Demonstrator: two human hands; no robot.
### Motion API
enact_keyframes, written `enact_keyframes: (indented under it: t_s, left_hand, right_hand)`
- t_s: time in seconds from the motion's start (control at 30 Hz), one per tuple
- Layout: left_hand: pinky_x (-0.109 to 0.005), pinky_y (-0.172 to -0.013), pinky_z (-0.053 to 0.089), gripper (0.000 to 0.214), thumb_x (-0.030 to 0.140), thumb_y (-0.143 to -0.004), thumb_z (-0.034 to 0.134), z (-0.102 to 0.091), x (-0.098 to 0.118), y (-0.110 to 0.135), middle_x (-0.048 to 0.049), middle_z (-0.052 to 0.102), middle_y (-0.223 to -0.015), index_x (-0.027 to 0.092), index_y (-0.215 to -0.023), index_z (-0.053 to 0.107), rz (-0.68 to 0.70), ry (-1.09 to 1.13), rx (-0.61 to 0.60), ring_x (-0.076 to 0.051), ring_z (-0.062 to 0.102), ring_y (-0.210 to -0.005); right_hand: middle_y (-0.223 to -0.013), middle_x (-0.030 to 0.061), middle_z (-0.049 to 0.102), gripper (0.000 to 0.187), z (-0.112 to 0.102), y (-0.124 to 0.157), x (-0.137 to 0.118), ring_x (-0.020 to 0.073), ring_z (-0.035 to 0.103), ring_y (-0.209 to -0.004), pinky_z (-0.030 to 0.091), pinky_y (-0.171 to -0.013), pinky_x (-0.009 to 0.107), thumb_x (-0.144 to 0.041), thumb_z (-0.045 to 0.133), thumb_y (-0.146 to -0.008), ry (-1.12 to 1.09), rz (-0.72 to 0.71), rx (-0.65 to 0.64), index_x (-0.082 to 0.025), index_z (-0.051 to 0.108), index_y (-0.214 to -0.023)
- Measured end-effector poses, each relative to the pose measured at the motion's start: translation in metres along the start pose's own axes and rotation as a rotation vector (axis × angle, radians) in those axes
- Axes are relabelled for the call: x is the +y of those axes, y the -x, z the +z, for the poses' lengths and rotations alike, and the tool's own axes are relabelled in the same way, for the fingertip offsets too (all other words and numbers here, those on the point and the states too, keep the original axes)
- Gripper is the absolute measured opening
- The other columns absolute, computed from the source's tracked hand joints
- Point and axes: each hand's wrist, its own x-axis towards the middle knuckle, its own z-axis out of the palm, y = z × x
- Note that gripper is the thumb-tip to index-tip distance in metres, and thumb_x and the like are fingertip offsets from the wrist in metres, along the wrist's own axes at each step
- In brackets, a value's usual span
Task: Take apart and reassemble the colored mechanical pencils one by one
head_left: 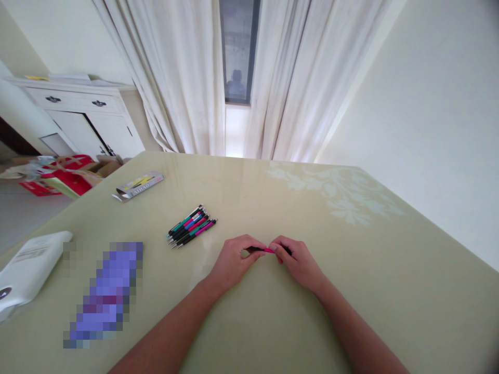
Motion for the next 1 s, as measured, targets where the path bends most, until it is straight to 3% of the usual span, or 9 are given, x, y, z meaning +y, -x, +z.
enact_keyframes:
  t_s: [0.1, 0.2, 0.3, 0.43, 0.53, 0.77, 0.9, 1.0]
  left_hand:
    - [-0.028, -0.081, 0.055, 0.011, 0.024, -0.089, 0.073, -0.001, 0.000, -0.001, -0.0021, 0.081, -0.092, 0.024, -0.096, 0.081, 0.000, -0.007, 0.010, -0.019, 0.073, -0.086]
    - [-0.029, -0.082, 0.055, 0.011, 0.026, -0.089, 0.073, -0.001, 0.000, -0.002, -0.0022, 0.081, -0.093, 0.024, -0.096, 0.081, 0.008, -0.005, 0.000, -0.019, 0.073, -0.087]
    - [-0.030, -0.082, 0.056, 0.012, 0.027, -0.088, 0.073, -0.001, -0.002, -0.003, -0.0026, 0.081, -0.093, 0.024, -0.096, 0.081, -0.005, 0.003, 0.012, -0.020, 0.073, -0.087]
    - [-0.031, -0.081, 0.058, 0.013, 0.029, -0.086, 0.074, -0.001, -0.005, -0.004, -0.0032, 0.081, -0.094, 0.024, -0.095, 0.082, -0.022, 0.026, 0.016, -0.020, 0.073, -0.087]
    - [-0.032, -0.083, 0.059, 0.013, 0.029, -0.086, 0.075, 0.000, -0.009, -0.004, -0.0035, 0.081, -0.094, 0.023, -0.095, 0.081, -0.033, 0.055, 0.035, -0.020, 0.074, -0.088]
    - [-0.034, -0.087, 0.059, 0.020, 0.035, -0.082, 0.078, 0.003, -0.010, -0.004, -0.0055, 0.081, -0.098, 0.021, -0.096, 0.080, -0.059, 0.119, 0.068, -0.022, 0.074, -0.092]
    - [-0.030, -0.072, 0.059, 0.031, 0.044, -0.091, 0.067, 0.002, -0.011, -0.005, -0.0053, 0.080, -0.089, 0.017, -0.103, 0.077, -0.110, 0.156, 0.106, -0.019, 0.073, -0.075]
    - [-0.028, -0.067, 0.056, 0.030, 0.044, -0.091, 0.066, -0.001, -0.014, -0.008, -0.0045, 0.079, -0.080, 0.016, -0.095, 0.077, -0.134, 0.176, 0.121, -0.018, 0.071, -0.069]
  right_hand:
    - [-0.077, 0.0007, 0.070, 0.027, 0.000, 0.000, -0.001, 0.0170, 0.061, -0.070, 0.044, -0.063, 0.025, -0.045, 0.063, -0.096, -0.030, -0.019, -0.002, -0.020, 0.070, -0.093]
    - [-0.065, -0.0002, 0.065, 0.036, 0.001, 0.000, -0.003, 0.0162, 0.059, -0.063, 0.043, -0.062, 0.026, -0.044, 0.052, -0.101, 0.012, -0.019, -0.015, -0.019, 0.070, -0.083]
    - [-0.075, 0.0009, 0.070, 0.029, 0.001, -0.001, -0.003, 0.0171, 0.062, -0.069, 0.045, -0.064, 0.026, -0.045, 0.059, -0.097, -0.022, -0.039, -0.008, -0.019, 0.071, -0.092]
    - [-0.066, 0.0002, 0.065, 0.039, 0.001, -0.003, -0.002, 0.0163, 0.058, -0.063, 0.044, -0.064, 0.027, -0.043, 0.052, -0.100, 0.047, -0.038, 0.019, -0.019, 0.070, -0.075]
    - [-0.073, 0.0002, 0.069, 0.028, 0.001, -0.004, -0.001, 0.0170, 0.060, -0.068, 0.044, -0.065, 0.026, -0.042, 0.060, -0.097, 0.028, -0.049, 0.025, -0.019, 0.072, -0.088]
    - [-0.065, -0.0010, 0.064, 0.036, 0.001, -0.004, -0.001, 0.0156, 0.056, -0.062, 0.039, -0.061, 0.026, -0.045, 0.053, -0.100, 0.067, -0.059, 0.040, -0.019, 0.069, -0.081]
    - [-0.063, -0.0017, 0.059, 0.038, -0.002, -0.004, 0.000, 0.0155, 0.053, -0.060, 0.037, -0.059, 0.026, -0.047, 0.051, -0.100, 0.087, -0.067, 0.098, -0.019, 0.069, -0.083]
    - [-0.062, -0.0021, 0.056, 0.038, -0.005, -0.005, 0.003, 0.0152, 0.050, -0.060, 0.036, -0.057, 0.026, -0.049, 0.052, -0.099, 0.084, -0.064, 0.134, -0.019, 0.070, -0.084]
